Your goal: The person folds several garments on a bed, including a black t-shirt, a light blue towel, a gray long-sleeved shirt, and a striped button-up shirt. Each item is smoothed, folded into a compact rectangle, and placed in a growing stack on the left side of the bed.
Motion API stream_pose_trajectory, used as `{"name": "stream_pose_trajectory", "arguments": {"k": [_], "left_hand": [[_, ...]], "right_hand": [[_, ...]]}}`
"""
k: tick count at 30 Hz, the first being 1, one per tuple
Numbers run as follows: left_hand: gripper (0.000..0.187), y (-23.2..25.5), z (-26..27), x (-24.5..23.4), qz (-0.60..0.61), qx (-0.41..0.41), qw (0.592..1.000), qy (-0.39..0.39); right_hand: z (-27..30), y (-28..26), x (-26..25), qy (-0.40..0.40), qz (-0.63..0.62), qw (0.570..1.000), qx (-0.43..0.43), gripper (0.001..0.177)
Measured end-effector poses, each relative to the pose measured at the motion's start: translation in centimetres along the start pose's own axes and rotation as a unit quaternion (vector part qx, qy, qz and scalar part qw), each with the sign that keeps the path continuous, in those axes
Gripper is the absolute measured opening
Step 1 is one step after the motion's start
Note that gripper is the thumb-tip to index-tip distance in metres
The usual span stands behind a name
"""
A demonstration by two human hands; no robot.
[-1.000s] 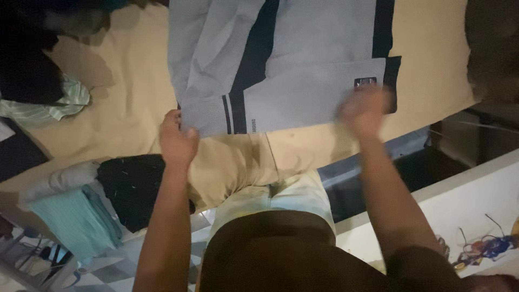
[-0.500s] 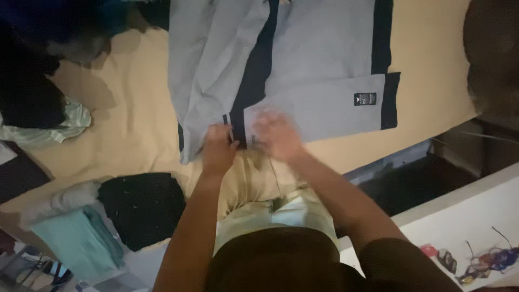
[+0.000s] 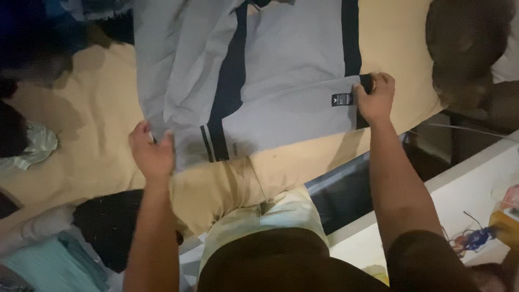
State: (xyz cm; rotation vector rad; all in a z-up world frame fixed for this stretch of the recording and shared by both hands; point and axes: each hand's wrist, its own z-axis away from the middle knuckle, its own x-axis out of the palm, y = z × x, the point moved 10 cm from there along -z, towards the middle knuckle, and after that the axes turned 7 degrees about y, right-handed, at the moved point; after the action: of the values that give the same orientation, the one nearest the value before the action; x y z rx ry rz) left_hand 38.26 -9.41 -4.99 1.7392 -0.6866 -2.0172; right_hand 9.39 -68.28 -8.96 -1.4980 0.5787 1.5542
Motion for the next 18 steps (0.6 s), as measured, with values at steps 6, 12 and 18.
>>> {"name": "stream_pose_trajectory", "arguments": {"k": [6, 12, 18], "left_hand": [[0.03, -2.2, -1.5, 1.1, -0.005, -0.135, 0.981, -0.138], [0.027, -4.9, 0.4, -0.4, 0.125, -0.161, 0.972, -0.117], [0.021, -6.7, 2.1, 0.2, 0.252, -0.18, 0.943, -0.12]], "right_hand": [[-2.1, 0.7, 1.0, -0.046, -0.192, 0.979, 0.053, 0.054], [-2.3, -0.3, 0.3, -0.067, -0.074, 0.995, 0.003, 0.028], [-2.5, 0.7, 0.4, -0.101, -0.255, 0.958, 0.086, 0.012]]}}
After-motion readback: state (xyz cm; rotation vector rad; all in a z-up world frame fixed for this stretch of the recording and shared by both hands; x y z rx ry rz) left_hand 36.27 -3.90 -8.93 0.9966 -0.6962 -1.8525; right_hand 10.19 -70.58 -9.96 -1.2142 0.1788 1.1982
